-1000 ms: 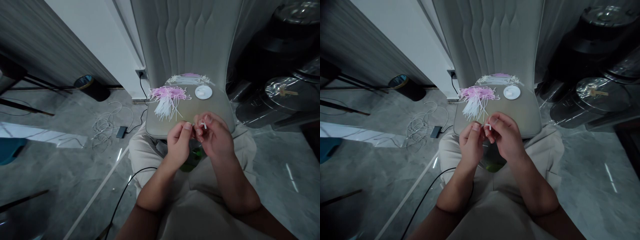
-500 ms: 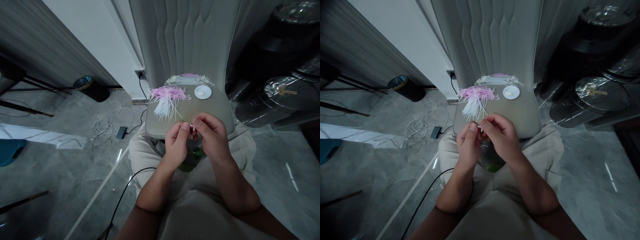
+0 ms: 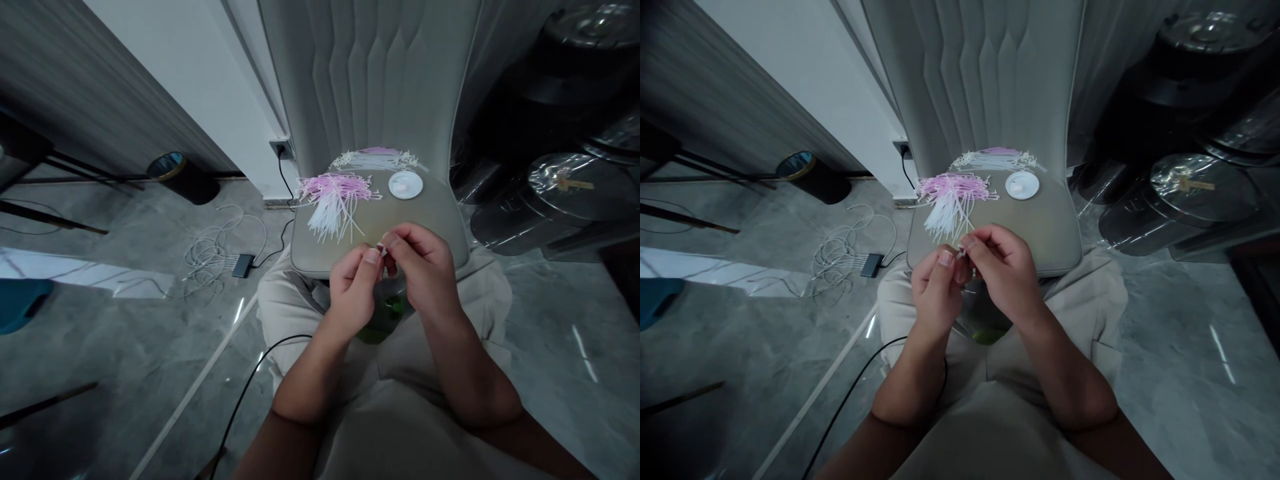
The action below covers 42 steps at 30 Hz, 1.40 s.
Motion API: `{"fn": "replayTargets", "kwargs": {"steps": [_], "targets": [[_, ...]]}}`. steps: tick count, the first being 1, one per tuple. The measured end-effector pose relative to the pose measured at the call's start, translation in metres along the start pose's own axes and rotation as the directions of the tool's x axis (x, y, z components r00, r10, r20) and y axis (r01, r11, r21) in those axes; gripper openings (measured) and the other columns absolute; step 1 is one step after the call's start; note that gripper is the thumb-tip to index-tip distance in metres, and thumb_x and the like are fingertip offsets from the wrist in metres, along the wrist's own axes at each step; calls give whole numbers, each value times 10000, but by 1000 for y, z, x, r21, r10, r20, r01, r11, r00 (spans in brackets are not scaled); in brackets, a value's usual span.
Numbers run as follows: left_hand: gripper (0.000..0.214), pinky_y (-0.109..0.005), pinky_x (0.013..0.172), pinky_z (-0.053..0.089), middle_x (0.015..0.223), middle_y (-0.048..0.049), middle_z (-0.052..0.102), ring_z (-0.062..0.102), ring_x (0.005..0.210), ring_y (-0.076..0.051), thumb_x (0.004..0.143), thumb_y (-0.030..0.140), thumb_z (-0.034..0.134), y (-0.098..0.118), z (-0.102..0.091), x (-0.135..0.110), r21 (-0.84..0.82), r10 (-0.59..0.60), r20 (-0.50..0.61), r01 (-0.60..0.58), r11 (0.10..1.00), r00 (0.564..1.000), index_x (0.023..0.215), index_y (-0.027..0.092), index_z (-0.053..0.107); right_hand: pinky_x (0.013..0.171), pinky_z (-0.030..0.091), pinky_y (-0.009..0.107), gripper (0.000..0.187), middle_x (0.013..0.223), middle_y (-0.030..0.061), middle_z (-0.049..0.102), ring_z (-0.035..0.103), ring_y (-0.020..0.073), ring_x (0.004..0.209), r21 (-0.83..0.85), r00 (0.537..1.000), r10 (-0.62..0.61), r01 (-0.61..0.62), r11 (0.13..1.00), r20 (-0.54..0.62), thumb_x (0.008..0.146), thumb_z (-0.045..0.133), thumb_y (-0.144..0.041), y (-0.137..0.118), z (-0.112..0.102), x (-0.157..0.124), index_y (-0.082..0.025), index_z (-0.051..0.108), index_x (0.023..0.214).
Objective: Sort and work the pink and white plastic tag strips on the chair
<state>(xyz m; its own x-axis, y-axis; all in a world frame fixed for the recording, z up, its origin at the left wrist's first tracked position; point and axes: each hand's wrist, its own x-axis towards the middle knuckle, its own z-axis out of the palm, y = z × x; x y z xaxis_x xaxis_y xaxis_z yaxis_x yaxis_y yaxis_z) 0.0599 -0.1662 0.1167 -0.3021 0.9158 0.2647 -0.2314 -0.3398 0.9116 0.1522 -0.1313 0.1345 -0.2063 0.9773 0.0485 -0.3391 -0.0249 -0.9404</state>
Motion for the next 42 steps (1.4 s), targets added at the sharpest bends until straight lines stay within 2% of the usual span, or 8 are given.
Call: {"fn": "replayTargets", "kwargs": {"steps": [6, 9, 20, 25, 32, 37, 42], "targets": [[464, -243, 551, 405, 547, 31, 442, 446, 538, -100, 909, 488, 545, 1, 0, 1, 16, -50, 0, 50, 999, 999, 572, 186, 445, 426, 417, 180, 141, 579, -41, 594, 517, 78, 493, 39, 997, -36, 33, 999, 72, 826, 704, -308, -2, -3, -3, -210, 680, 727], [473, -245, 539, 379, 545, 32, 434, 423, 535, -98, 901, 501, 554, 0, -1, 1, 40, -59, -10, 59, 997, 998, 567, 185, 441, 423, 417, 186, 130, 594, -36, 597, 507, 81, 495, 37, 996, -48, 45, 998, 76, 829, 700, -303, -3, -4, -4, -218, 683, 731], [458, -254, 528, 317, 550, 34, 413, 380, 539, -97, 909, 481, 554, -3, -4, 1, 67, -42, -30, 44, 997, 999, 576, 181, 460, 432, 409, 179, 120, 609, -33, 593, 496, 75, 498, 76, 993, -65, 58, 995, 100, 841, 696, -296, -1, -7, -4, -226, 691, 743], [469, -253, 515, 316, 547, 37, 401, 367, 531, -97, 893, 517, 562, -6, -5, 1, 79, -71, -50, 75, 994, 996, 579, 183, 464, 428, 406, 183, 123, 604, -31, 591, 494, 78, 495, 93, 993, -58, 48, 994, 108, 839, 699, -294, -3, -8, -4, -221, 690, 741], [413, -242, 547, 338, 569, 36, 455, 412, 551, -94, 914, 467, 556, -10, -6, 1, 25, -104, -33, 105, 994, 994, 622, 181, 496, 430, 419, 172, 131, 610, -36, 599, 501, 71, 492, 100, 989, -60, 47, 994, 137, 848, 690, -295, 1, -8, -2, -218, 692, 741], [459, -245, 535, 322, 556, 37, 418, 385, 549, -98, 896, 510, 559, -9, -5, 0, 75, -64, -62, 68, 995, 996, 589, 180, 470, 436, 420, 146, 131, 594, -47, 598, 507, 57, 492, 96, 988, -61, 48, 994, 139, 856, 685, -283, 4, -9, 1, -216, 689, 742], [437, -251, 536, 318, 557, 38, 399, 374, 550, -99, 929, 461, 529, -8, -6, 0, 44, -28, -31, 29, 999, 999, 597, 183, 470, 445, 427, 134, 131, 586, -53, 599, 523, 53, 502, 68, 991, -54, 46, 997, 121, 860, 679, -279, 7, -9, 4, -220, 688, 743]]}}
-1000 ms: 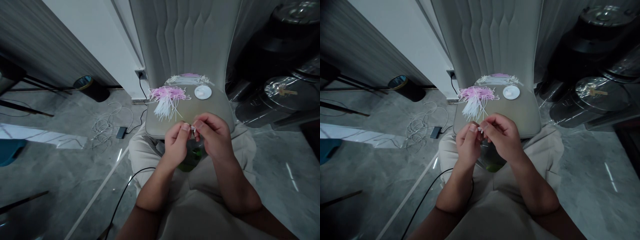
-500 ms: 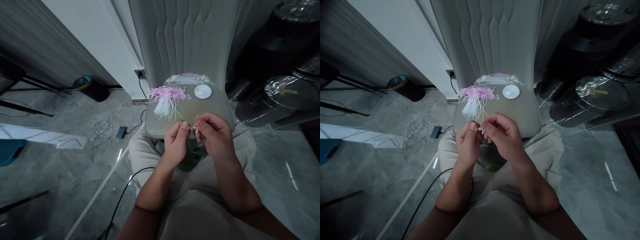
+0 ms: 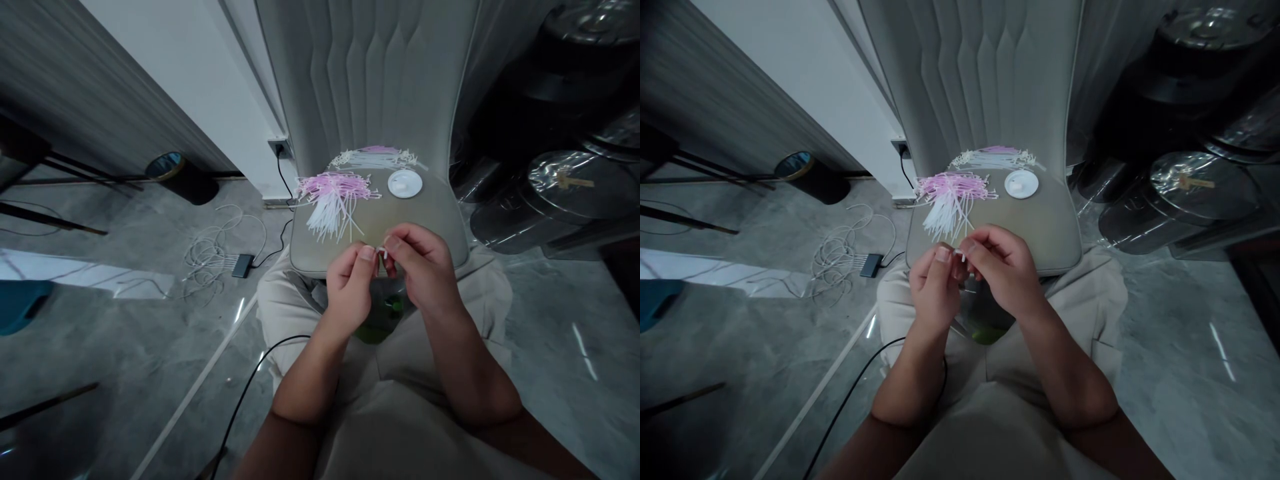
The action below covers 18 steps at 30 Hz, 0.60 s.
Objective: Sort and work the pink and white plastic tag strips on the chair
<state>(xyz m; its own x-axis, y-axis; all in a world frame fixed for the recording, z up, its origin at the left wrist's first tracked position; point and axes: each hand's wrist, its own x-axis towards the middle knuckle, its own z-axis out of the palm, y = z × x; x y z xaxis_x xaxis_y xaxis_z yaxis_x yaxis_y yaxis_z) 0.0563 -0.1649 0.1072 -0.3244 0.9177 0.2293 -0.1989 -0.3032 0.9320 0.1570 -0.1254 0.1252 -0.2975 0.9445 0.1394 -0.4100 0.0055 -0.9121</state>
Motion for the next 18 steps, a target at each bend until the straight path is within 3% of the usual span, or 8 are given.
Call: {"fn": "replayTargets", "kwargs": {"steps": [18], "targets": [[422, -225, 551, 405, 564, 35, 445, 466, 552, -89, 949, 411, 516, 2, 5, 0, -88, 22, 51, -17, 996, 998, 599, 180, 468, 439, 432, 143, 144, 575, -56, 592, 526, 57, 492, 10, 1000, 12, -12, 1000, -1, 840, 699, -307, -2, 2, -2, -216, 678, 730]]}}
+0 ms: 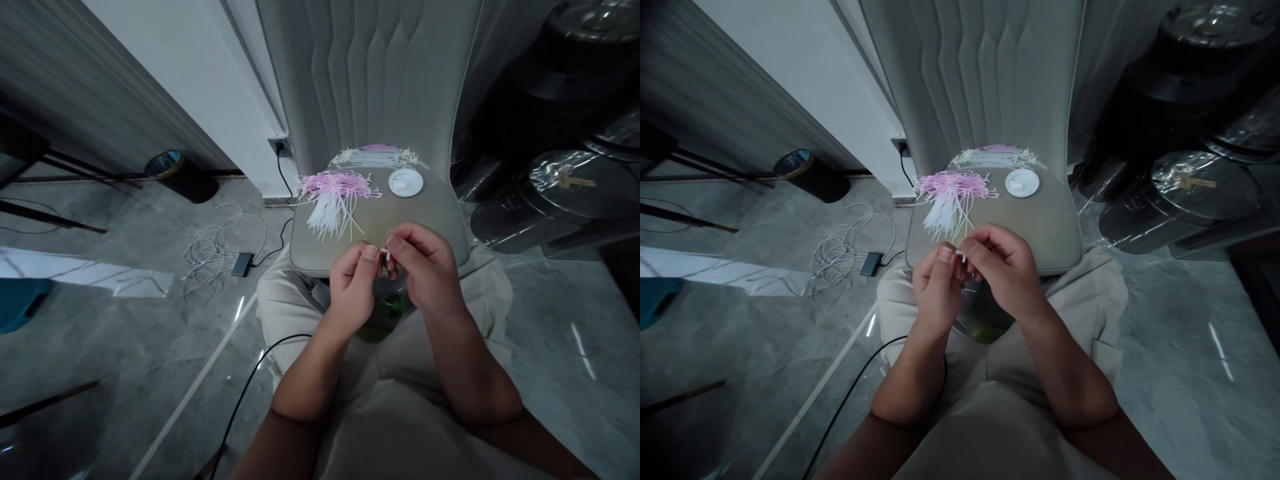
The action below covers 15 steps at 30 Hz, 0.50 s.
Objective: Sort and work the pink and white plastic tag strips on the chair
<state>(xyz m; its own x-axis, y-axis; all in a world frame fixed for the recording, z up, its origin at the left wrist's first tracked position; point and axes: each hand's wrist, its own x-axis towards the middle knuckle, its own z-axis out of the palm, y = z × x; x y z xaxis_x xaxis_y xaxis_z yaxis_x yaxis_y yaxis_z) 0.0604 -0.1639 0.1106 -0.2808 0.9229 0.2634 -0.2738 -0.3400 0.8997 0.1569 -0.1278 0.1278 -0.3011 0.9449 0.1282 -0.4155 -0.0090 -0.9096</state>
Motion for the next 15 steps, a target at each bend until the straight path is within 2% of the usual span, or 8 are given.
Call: {"fn": "replayTargets", "kwargs": {"steps": [4, 9, 15], "targets": [[466, -234, 563, 399, 564, 31, 439, 444, 561, -95, 930, 480, 521, -3, 1, -2, 26, -49, -15, 49, 998, 999, 582, 178, 452, 441, 435, 155, 157, 580, -54, 588, 529, 62, 492, -10, 1000, 8, -8, 1000, -23, 833, 699, -311, 0, -1, 0, -209, 668, 717], [439, -238, 579, 382, 574, 33, 433, 418, 563, -90, 953, 423, 507, -7, 1, -5, 22, -16, -6, 17, 1000, 1000, 594, 175, 461, 434, 419, 152, 160, 568, -58, 567, 504, 57, 483, -7, 999, 4, -4, 1000, -32, 833, 699, -310, 1, -1, 0, -211, 664, 711], [453, -241, 577, 389, 570, 32, 442, 414, 553, -92, 944, 456, 509, -5, 1, -4, 54, -44, -20, 45, 998, 999, 589, 178, 458, 437, 413, 148, 159, 568, -61, 567, 506, 56, 487, 7, 999, 8, -8, 1000, -32, 834, 699, -312, 2, 1, 0, -212, 658, 718]]}}
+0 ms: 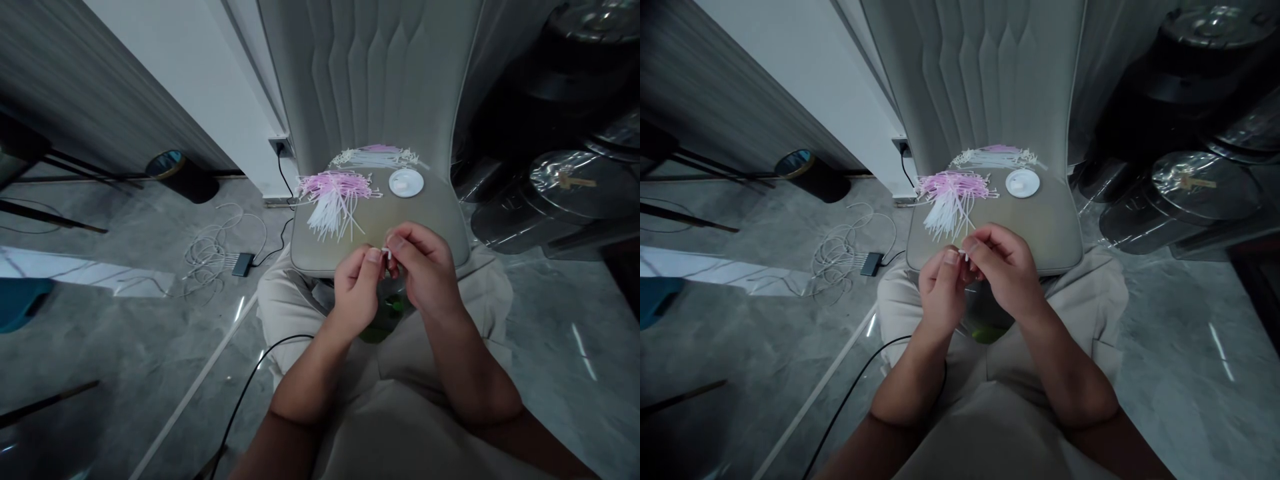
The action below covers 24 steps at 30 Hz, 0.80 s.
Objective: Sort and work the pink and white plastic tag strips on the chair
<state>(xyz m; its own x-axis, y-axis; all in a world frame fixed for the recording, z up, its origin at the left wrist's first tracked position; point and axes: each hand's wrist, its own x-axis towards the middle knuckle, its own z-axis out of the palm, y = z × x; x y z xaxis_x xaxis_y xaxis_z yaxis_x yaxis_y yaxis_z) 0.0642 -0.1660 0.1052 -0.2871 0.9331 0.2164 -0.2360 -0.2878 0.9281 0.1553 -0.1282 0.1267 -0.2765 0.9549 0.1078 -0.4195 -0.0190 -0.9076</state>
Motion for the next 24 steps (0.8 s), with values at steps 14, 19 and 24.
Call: {"fn": "replayTargets", "kwargs": {"steps": [14, 19, 24], "targets": [[474, -244, 564, 392, 562, 33, 427, 427, 560, -101, 906, 514, 539, 4, -1, 1, -8, -43, -27, 43, 999, 999, 580, 182, 449, 436, 419, 172, 192, 575, -49, 583, 522, 72, 492, -41, 1000, 13, -13, 999, 12, 829, 696, -355, -1, 1, 0, -205, 653, 718], [445, -242, 551, 355, 558, 35, 420, 402, 552, -95, 933, 447, 531, 7, -1, 1, -2, 9, -36, -9, 1000, 999, 584, 179, 465, 440, 419, 159, 165, 567, -57, 582, 524, 62, 491, -72, 1000, -2, 2, 997, 6, 834, 697, -325, -1, 0, 2, -205, 661, 727], [444, -239, 553, 345, 553, 36, 422, 391, 545, -92, 942, 425, 527, 9, -2, 1, 52, 59, -30, -57, 997, 998, 580, 176, 464, 438, 418, 164, 165, 577, -55, 591, 529, 61, 489, -128, 1000, -8, 7, 992, -14, 831, 696, -305, -1, 0, 3, -196, 651, 716]]}}
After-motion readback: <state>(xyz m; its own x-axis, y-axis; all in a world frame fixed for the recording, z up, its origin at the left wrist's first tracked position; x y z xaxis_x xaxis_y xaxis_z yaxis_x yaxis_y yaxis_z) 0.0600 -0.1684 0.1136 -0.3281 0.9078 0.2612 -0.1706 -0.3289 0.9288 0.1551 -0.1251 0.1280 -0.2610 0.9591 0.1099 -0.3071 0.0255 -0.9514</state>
